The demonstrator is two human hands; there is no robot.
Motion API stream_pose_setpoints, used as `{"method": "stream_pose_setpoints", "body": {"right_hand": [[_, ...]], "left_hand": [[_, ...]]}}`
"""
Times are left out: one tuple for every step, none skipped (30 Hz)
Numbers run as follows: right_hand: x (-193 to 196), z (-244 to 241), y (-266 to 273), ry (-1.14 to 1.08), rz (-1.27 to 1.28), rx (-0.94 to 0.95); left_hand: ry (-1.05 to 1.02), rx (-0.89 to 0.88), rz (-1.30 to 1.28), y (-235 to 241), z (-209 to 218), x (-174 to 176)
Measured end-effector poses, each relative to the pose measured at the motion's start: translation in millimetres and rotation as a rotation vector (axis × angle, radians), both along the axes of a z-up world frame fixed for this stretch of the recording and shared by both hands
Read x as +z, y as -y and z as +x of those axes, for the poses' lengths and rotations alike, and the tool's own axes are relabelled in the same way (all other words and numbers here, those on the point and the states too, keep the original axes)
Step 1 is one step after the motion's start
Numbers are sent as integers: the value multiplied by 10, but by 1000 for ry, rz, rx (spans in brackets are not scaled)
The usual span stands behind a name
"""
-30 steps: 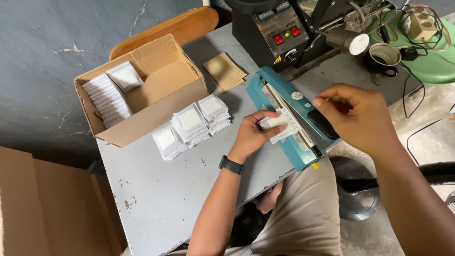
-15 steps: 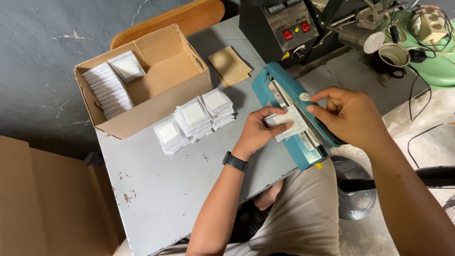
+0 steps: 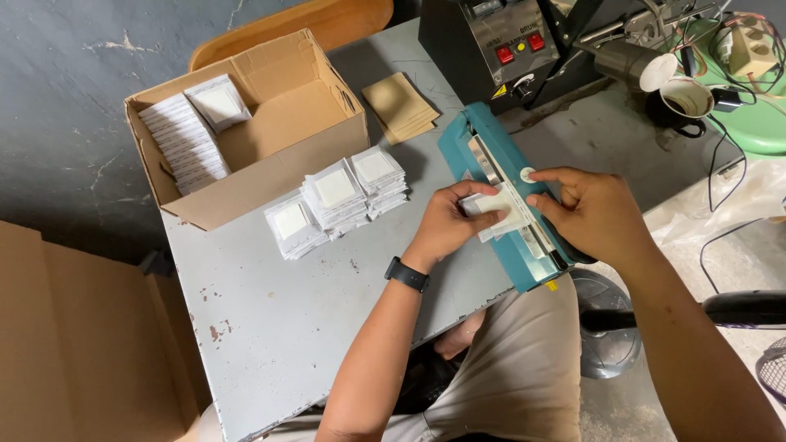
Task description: Sealing small white coffee packets using a manual heat sealer and organizing them into stacks.
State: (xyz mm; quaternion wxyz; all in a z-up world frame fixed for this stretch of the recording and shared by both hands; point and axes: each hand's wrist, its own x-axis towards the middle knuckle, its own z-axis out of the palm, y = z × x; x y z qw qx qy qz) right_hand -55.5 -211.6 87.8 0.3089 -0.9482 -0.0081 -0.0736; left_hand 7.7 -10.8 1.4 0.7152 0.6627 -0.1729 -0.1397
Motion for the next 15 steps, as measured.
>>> {"method": "stream_pose_setpoints", "body": {"right_hand": [[-26,-9,3,14,4,1],[-46,-12,7,28,8,2],[-76,-21,21,28,6,2],[-107,-22,29,44,11,3],[-137,-22,37,60,16,3],[-140,-27,33,60,15,6],[-143,-31,30,53,27,3],[-146,-37,29,46,38,-1],[-150,-39,36,47,38,0],[-158,-50,42,58,35,12],[-166,-60,48,69,33,24],[-164,-72,34,67,33,25],[-160,-84,19,41,65,0],[-148,-81,6,19,96,-24],[-134,-72,-1,21,96,-22]], "left_hand": [[-14,1,7,-1,-2,6],[-27,3,14,1,2,17],[-27,3,13,3,-1,16],[-23,2,21,-2,0,16],[-18,1,29,-7,1,17],[-18,4,28,-8,5,8],[-27,-2,16,-7,9,-1],[-34,-10,4,-2,16,-9],[-33,-10,4,-5,18,6],[-39,-11,9,-8,11,17],[-44,-13,14,-11,5,26],[-47,-12,13,-8,-2,20],[-69,-13,-3,-5,-8,14],[-88,-14,-19,-1,3,19],[-86,-12,-20,1,20,10]]}}
